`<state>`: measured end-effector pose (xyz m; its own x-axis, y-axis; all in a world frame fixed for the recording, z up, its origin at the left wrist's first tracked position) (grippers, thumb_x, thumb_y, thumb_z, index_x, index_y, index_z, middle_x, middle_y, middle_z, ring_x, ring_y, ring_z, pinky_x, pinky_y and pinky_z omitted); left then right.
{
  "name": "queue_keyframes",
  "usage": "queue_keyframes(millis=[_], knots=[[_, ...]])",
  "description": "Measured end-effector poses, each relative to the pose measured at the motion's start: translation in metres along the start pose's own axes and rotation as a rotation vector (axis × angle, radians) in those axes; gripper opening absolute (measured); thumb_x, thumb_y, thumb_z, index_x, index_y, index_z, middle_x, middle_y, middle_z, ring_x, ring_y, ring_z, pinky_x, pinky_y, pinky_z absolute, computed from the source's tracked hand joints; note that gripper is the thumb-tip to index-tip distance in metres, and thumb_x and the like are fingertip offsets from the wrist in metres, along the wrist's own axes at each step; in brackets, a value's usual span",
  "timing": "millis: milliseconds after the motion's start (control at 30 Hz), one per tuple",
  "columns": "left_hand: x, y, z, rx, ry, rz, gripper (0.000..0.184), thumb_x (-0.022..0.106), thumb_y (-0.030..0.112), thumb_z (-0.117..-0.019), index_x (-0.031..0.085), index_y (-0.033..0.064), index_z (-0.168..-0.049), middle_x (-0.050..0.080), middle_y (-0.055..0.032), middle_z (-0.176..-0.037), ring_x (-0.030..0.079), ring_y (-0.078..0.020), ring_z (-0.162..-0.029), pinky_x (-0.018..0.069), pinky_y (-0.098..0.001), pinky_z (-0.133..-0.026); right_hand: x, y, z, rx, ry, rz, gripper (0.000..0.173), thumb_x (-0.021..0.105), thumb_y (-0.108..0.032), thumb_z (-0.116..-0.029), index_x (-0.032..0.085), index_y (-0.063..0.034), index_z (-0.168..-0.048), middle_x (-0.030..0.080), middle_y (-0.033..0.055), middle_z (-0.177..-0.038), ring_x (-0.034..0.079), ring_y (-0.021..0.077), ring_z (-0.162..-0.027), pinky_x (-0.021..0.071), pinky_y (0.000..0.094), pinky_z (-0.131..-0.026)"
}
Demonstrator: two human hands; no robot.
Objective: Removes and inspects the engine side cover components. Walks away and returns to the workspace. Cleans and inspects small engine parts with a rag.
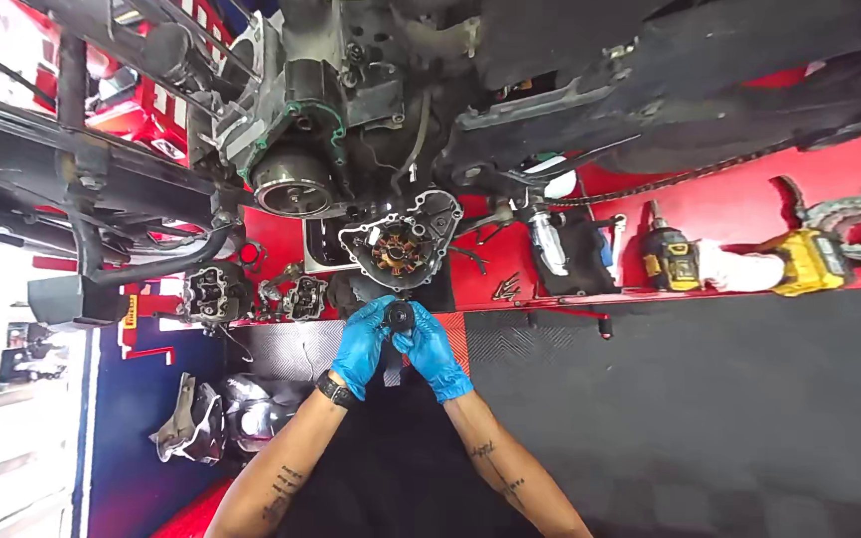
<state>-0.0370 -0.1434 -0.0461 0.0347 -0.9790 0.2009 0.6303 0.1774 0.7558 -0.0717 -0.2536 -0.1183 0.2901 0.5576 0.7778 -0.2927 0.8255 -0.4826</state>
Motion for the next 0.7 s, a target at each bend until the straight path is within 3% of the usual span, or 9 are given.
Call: queue_keyframes(millis=[133,267,400,533,700], knots=[[-0.004,0.003,0.000,0.094,-0.011,-0.007,0.034,0.040,0.001,-0.1069,0.054,-0.0083,-0.136,0.064,-0.0177,-0.133,0.064,-0.0188,-0.119,0.0520,-0.0331,-0.102,-0.003,-0.002,0.003,-0.028,0.012,-0.007,0.034,0.028,-0.020,-0.1118,0.060,-0.0093,-0.109,0.060,0.0004,-0.072,0.049,0.0067,-0.050,0.0428,0.0208,-0.045],[0.005,0.004,0.004,0.440,-0.089,-0.359,0.042,0.038,0.002,-0.1047,0.048,-0.0102,-0.144,0.052,-0.0237,-0.149,0.050,-0.0236,-0.140,0.0394,-0.0365,-0.119,0.002,0.003,0.006,-0.073,0.055,0.095,0.029,0.032,-0.018,-0.1112,0.059,-0.0085,-0.104,0.055,-0.0025,-0.067,0.048,0.0058,-0.048,0.0442,0.0205,-0.045],[0.012,-0.014,0.000,0.775,-0.037,-0.552,0.041,0.036,-0.003,-0.1025,0.053,-0.0143,-0.138,0.053,-0.0284,-0.146,0.049,-0.0322,-0.142,0.0351,-0.0410,-0.123,0.018,0.008,0.011,-0.052,0.145,0.028,0.031,0.032,-0.018,-0.1117,0.061,-0.0084,-0.103,0.054,-0.0026,-0.067,0.049,0.0060,-0.053,0.0447,0.0205,-0.049],[0.015,-0.019,0.000,0.887,-0.083,-0.607,0.038,0.038,-0.004,-0.1031,0.057,-0.0155,-0.133,0.057,-0.0298,-0.142,0.052,-0.0357,-0.139,0.0373,-0.0440,-0.122,0.015,0.008,0.013,-0.001,0.183,-0.036,0.032,0.031,-0.020,-0.1123,0.061,-0.0107,-0.105,0.055,-0.0035,-0.069,0.049,0.0055,-0.054,0.0445,0.0203,-0.050],[0.022,-0.030,0.007,0.956,-0.160,-0.704,0.037,0.039,-0.001,-0.1040,0.061,-0.0105,-0.132,0.060,-0.0260,-0.140,0.051,-0.0353,-0.140,0.0327,-0.0504,-0.124,0.004,0.009,0.017,0.051,0.219,-0.080,0.035,0.030,-0.023,-0.1124,0.062,-0.0110,-0.110,0.059,-0.0017,-0.073,0.053,0.0065,-0.058,0.0491,0.0227,-0.055]])
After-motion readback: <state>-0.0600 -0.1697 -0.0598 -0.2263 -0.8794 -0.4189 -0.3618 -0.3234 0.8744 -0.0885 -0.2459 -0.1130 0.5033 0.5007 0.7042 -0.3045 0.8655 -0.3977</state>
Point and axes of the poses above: each hand's wrist, its own z-axis away from the middle knuckle, its own x-axis out of the palm, y = z × x, the point moved 4 cm from there along -z, towards the middle knuckle
